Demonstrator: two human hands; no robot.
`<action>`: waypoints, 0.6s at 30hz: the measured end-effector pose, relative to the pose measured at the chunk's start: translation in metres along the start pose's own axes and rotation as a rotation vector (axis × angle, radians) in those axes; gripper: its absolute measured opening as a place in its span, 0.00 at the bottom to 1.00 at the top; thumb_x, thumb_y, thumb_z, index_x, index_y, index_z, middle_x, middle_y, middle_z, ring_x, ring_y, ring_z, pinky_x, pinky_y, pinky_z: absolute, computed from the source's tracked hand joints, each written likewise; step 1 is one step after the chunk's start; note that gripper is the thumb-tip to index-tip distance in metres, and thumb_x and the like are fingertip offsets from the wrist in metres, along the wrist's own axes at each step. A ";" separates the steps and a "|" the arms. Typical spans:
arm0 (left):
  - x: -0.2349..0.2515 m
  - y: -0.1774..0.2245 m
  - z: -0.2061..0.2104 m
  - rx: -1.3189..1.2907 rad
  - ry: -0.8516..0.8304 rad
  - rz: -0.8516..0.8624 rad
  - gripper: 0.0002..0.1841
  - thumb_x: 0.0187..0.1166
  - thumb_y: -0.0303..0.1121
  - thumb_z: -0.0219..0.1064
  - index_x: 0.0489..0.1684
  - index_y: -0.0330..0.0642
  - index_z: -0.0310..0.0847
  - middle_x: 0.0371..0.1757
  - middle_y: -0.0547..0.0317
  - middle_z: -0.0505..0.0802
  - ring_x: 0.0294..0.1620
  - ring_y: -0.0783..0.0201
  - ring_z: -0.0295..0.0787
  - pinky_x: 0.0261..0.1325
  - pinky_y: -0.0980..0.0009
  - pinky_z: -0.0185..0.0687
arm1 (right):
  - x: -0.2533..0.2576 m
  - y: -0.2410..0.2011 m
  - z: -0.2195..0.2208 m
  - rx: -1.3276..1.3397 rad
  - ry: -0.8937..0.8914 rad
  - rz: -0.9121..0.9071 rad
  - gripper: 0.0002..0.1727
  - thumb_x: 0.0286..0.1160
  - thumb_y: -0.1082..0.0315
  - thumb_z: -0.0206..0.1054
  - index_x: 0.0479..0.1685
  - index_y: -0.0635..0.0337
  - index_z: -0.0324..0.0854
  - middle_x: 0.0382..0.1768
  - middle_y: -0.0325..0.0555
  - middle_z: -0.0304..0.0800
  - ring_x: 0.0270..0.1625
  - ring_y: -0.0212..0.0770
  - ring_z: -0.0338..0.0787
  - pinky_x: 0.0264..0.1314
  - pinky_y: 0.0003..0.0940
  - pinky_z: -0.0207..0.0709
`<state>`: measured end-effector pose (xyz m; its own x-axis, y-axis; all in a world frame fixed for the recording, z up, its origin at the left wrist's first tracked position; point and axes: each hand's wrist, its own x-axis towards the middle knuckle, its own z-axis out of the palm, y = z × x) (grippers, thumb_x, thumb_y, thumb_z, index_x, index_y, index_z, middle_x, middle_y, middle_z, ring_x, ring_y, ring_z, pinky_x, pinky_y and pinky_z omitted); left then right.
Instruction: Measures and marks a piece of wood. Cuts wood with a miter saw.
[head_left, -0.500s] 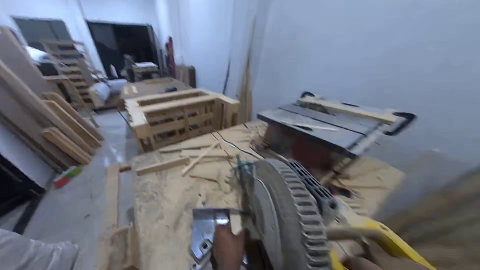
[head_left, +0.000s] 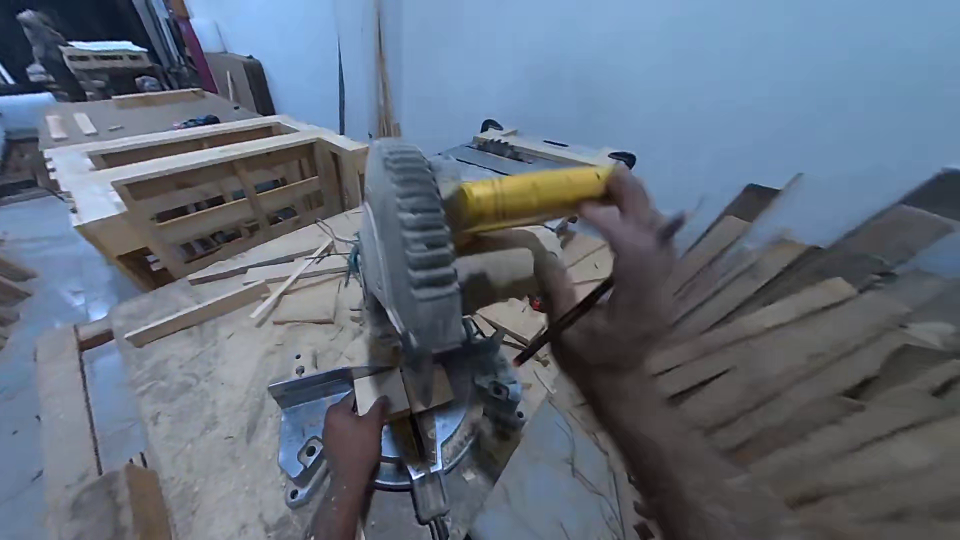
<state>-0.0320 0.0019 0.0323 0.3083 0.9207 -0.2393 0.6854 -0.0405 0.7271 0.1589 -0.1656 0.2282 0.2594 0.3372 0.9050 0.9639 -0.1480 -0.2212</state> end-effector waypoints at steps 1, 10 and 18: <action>0.000 0.000 0.001 -0.009 -0.003 -0.001 0.22 0.73 0.53 0.74 0.55 0.47 0.91 0.54 0.50 0.94 0.59 0.51 0.90 0.66 0.44 0.82 | -0.036 0.000 0.015 -0.019 -0.074 0.216 0.26 0.79 0.56 0.69 0.74 0.58 0.79 0.74 0.56 0.83 0.76 0.50 0.82 0.78 0.50 0.77; -0.012 0.004 0.000 -0.006 -0.012 -0.062 0.22 0.74 0.49 0.74 0.59 0.46 0.90 0.55 0.51 0.94 0.60 0.54 0.91 0.68 0.47 0.82 | -0.155 -0.005 0.117 0.144 -0.916 0.982 0.30 0.74 0.55 0.71 0.76 0.56 0.80 0.67 0.57 0.86 0.69 0.52 0.87 0.74 0.49 0.79; -0.114 -0.051 0.004 -0.594 0.041 -0.279 0.34 0.70 0.26 0.78 0.80 0.39 0.73 0.57 0.41 0.93 0.48 0.51 0.94 0.52 0.52 0.93 | -0.193 0.007 0.062 0.699 -0.904 1.206 0.27 0.69 0.66 0.76 0.69 0.63 0.80 0.46 0.46 0.87 0.45 0.39 0.88 0.50 0.39 0.86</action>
<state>-0.0991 -0.1023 0.0199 0.1378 0.8802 -0.4542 0.2512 0.4125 0.8756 0.1188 -0.1747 0.0293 0.5349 0.7780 -0.3295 -0.0291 -0.3728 -0.9275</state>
